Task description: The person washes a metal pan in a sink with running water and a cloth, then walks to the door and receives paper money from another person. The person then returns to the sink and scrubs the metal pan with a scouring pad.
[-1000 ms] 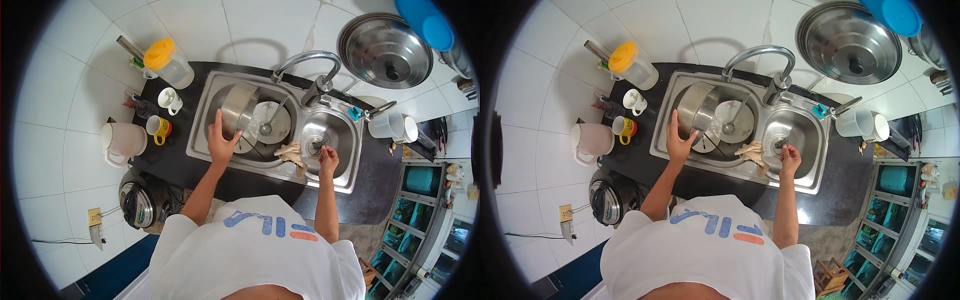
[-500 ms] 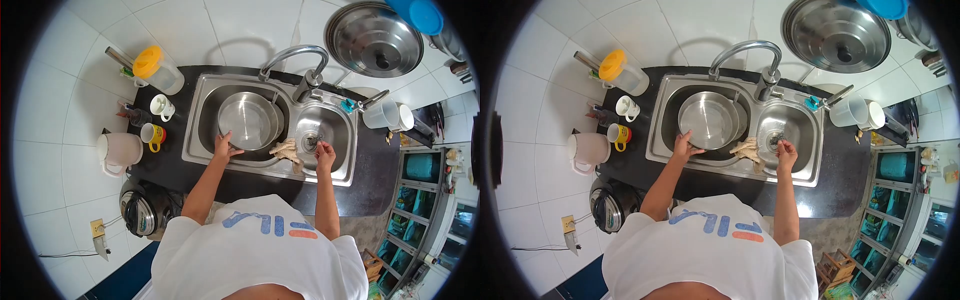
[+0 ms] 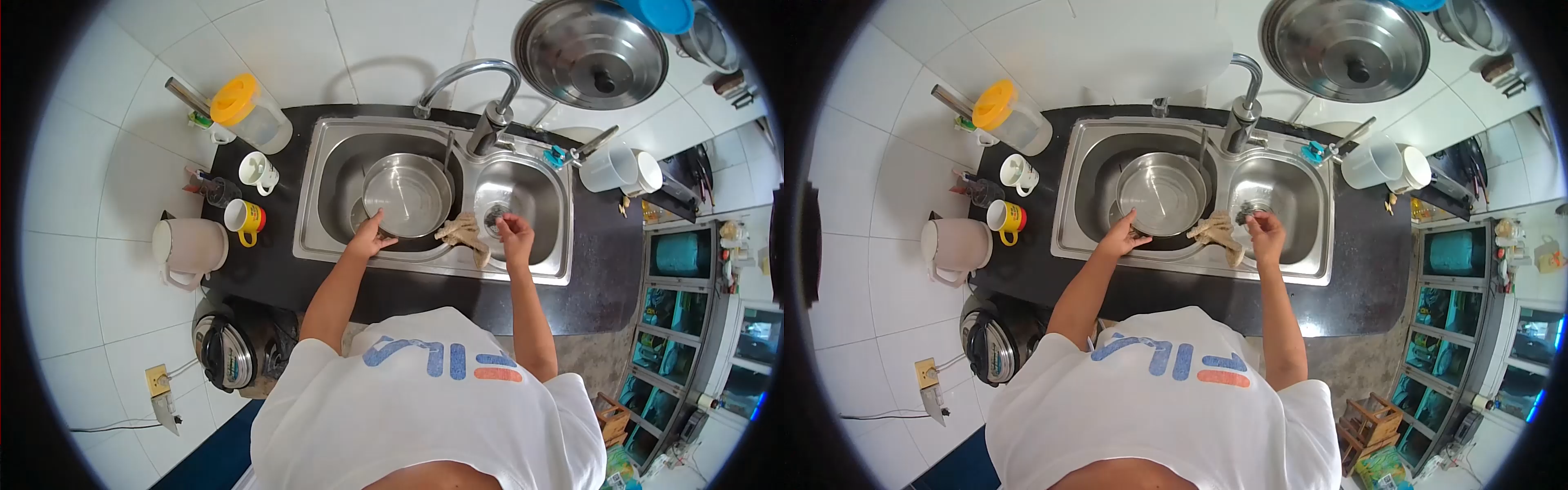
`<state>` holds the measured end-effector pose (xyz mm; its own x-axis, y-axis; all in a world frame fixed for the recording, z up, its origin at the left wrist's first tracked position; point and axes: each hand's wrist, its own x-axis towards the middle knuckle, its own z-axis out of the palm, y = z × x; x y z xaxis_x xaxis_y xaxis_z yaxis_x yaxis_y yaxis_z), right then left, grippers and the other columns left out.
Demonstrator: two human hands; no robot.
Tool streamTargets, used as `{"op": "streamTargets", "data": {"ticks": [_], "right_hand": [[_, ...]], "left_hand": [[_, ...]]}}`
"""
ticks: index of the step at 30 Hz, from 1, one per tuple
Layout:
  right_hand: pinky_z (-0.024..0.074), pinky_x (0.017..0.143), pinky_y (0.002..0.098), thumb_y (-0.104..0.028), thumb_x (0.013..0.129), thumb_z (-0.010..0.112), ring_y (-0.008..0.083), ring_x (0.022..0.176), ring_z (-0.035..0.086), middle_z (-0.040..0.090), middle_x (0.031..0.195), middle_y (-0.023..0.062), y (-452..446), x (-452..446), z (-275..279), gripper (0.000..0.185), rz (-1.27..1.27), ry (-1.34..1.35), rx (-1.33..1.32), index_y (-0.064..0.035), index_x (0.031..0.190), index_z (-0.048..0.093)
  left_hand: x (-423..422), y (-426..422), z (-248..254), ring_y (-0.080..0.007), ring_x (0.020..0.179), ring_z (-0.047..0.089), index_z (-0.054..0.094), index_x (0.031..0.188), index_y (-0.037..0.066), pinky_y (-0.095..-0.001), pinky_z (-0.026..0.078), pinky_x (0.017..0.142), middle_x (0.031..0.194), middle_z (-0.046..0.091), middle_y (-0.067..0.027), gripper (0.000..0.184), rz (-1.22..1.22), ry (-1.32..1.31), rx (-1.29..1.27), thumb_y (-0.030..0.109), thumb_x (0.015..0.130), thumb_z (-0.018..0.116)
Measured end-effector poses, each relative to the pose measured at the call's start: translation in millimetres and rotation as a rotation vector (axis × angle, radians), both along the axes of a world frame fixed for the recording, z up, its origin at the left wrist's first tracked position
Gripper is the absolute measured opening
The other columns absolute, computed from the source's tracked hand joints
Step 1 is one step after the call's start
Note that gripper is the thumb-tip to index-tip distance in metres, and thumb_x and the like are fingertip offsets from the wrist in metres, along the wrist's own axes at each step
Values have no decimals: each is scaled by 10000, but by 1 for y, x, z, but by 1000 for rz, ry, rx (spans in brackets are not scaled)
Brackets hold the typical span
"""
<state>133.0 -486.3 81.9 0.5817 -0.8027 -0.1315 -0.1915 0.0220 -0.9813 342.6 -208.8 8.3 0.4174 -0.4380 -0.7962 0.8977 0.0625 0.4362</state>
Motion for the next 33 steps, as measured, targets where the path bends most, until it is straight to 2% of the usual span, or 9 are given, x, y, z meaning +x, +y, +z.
{"op": "streamTargets", "data": {"ticks": [6,10,18,22,24,25,26,28,33], "right_hand": [[512,635,343,-72,733,737,240,665,653,692,837,109,44,5,50,201,258,313,-600,-13,915,675],[497,776,414,-187,752,727,288,905,616,645,926,73,60,18,20,208,350,530,-986,-78,927,694],[480,859,443,-166,811,678,338,1040,573,605,1103,150,78,-17,33,424,134,365,-795,-72,1213,583],[438,962,441,-161,838,658,372,1136,533,563,1241,197,103,-118,46,404,32,193,-729,-27,1211,578],[426,983,434,-169,850,655,370,1167,518,543,1284,201,110,-184,45,395,-58,201,-793,-29,1213,588],[418,991,432,-199,868,637,365,1177,514,540,1291,197,111,-223,46,388,-102,251,-781,-33,1216,590],[411,999,431,-230,886,619,359,1186,511,538,1298,193,114,-265,46,385,-147,299,-762,-37,1219,593],[394,1013,434,-297,916,572,352,1203,499,542,1299,181,117,-353,45,373,-222,414,-711,-55,1197,615],[384,1016,439,-381,942,516,339,1219,493,525,1336,169,164,-573,24,365,-483,657,-521,-88,1065,695]], "left_hand": [[-3,3,-4,-346,1308,391,350,1396,70,-543,397,1029,1412,403,-152,586,-88,-168,146,325,927,591],[-10,2,8,-353,1332,349,283,1427,87,-538,398,1028,1444,351,-145,623,-108,-245,168,269,918,593],[-37,10,41,-350,1338,330,138,1491,99,-506,410,1025,1456,301,-192,778,-115,-433,228,229,892,618],[-74,23,58,-308,1277,391,152,1494,96,-455,441,978,1429,330,-180,784,-138,-635,227,226,884,628],[-108,22,54,-226,1069,528,258,1449,40,-312,471,781,1310,477,-143,676,-37,-869,281,167,884,607],[-145,12,91,-215,1043,550,325,1403,11,-305,471,790,1280,499,-150,597,-83,-996,354,150,891,597],[-148,16,28,-214,1019,559,395,1354,7,-311,478,775,1259,499,-154,504,-37,-1432,397,101,894,578],[-237,-5,76,-228,989,566,458,1301,8,-315,485,751,1214,497,-154,438,-70,-1593,324,32,876,562],[-428,-65,75,-232,940,577,548,1141,-5,-323,496,742,1150,491,-151,307,-582,-1677,29,-16,835,577]]}}
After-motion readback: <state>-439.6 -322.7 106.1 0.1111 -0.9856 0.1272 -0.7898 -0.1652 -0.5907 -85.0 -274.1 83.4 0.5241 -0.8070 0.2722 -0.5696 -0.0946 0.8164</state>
